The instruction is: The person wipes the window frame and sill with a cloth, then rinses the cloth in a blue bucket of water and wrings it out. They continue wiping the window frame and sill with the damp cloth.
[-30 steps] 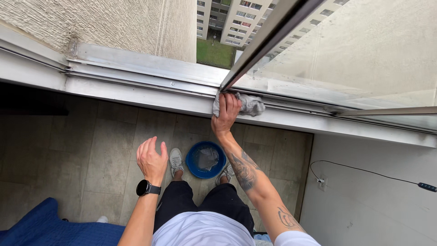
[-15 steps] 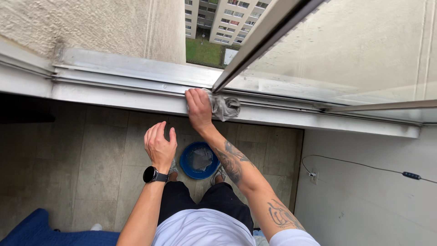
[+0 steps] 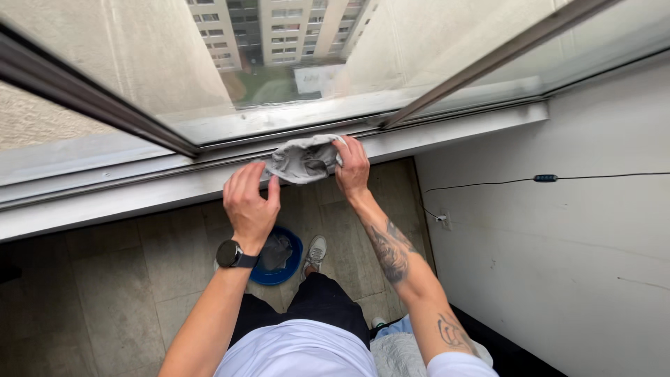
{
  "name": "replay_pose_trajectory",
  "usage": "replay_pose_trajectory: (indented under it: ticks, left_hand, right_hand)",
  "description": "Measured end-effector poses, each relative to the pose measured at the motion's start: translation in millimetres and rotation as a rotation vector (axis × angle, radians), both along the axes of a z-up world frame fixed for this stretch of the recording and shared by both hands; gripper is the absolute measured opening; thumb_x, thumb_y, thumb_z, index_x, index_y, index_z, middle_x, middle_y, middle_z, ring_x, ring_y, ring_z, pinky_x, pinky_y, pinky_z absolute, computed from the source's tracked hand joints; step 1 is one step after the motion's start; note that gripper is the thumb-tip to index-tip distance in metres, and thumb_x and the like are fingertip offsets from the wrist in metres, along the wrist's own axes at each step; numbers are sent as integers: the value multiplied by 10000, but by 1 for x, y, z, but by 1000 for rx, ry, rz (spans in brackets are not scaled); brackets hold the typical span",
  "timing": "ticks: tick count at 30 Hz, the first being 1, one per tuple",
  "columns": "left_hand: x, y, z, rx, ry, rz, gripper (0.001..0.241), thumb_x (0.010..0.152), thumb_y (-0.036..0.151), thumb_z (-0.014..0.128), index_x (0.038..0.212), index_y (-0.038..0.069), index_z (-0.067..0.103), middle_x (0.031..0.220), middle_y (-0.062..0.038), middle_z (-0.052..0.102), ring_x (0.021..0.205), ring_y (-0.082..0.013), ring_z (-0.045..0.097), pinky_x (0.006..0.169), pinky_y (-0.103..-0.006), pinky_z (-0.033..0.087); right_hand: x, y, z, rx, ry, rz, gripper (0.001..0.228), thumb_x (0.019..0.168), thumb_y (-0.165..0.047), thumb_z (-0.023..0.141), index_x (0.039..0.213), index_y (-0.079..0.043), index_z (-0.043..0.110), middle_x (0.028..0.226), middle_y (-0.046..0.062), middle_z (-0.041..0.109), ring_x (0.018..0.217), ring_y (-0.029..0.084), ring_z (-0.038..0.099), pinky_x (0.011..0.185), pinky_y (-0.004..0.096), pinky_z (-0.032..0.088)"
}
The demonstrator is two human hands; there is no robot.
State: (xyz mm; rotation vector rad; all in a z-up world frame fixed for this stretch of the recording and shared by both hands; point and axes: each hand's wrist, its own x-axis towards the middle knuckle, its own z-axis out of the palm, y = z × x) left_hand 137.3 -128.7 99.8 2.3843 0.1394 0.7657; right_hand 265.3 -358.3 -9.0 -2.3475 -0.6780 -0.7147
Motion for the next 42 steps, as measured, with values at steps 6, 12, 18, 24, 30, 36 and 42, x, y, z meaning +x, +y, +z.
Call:
replay_pose_trajectory:
  ticks: [6,12,18,24,30,36,42]
  left_hand:
    - [122,-152,4,-67,-44,-242,435,942,396,765,1196,47,705,1056,-138,734,994,-337,725,849,-445,573]
    - [188,-237,22,52,44,-105,568,901,669,684,1098,138,652,798,-16,648,697,-275,743,633,-465,597]
    - [196,-243,21,69,5,19,268,892,448,723,905,205,612,694,9,632,630,-288,730,568,-439,590]
    - [172,-202,19,-12,18,52,212,912,320,751,995,142,671,722,-40,686,639,-309,739,592,-426,590]
    - [118,-123,34,-79,45,290,391,858,341,814,1075,166,539,808,-43,765,665,-309,753,659,-478,582]
    - [70,-24,16,-82,23,491,319,887,325,837,1047,196,593,861,5,760,663,-205,751,661,-398,582]
    - [17,72,30,-43,-73,754,353,829,348,927,818,173,621,678,-7,666,617,-327,704,609,-471,555]
  right_hand:
    - [-31,-79,18,972,602,-508,383,898,74,519,1124,-88,783,1084,135,767,1037,192,708,961,326,547]
    - [-45,-162,46,1349,573,-463,355,900,92,487,1148,29,734,1027,215,726,933,210,702,826,304,603]
    - [-33,-212,59,1415,468,-512,321,916,60,506,1133,23,739,1007,221,734,890,222,734,774,291,636]
    - [-42,-223,78,1408,417,-552,316,908,54,512,1115,2,745,1016,199,741,899,206,735,786,284,635]
    - [-48,-174,102,1436,435,-491,316,890,62,505,1096,19,742,967,207,734,866,220,740,747,286,642]
    - [-47,-110,102,1419,463,-381,325,900,68,496,1098,10,748,982,208,738,880,222,741,766,303,649]
    - [-64,-43,113,1450,519,-275,315,901,70,494,1100,20,733,964,233,722,866,256,745,731,335,659]
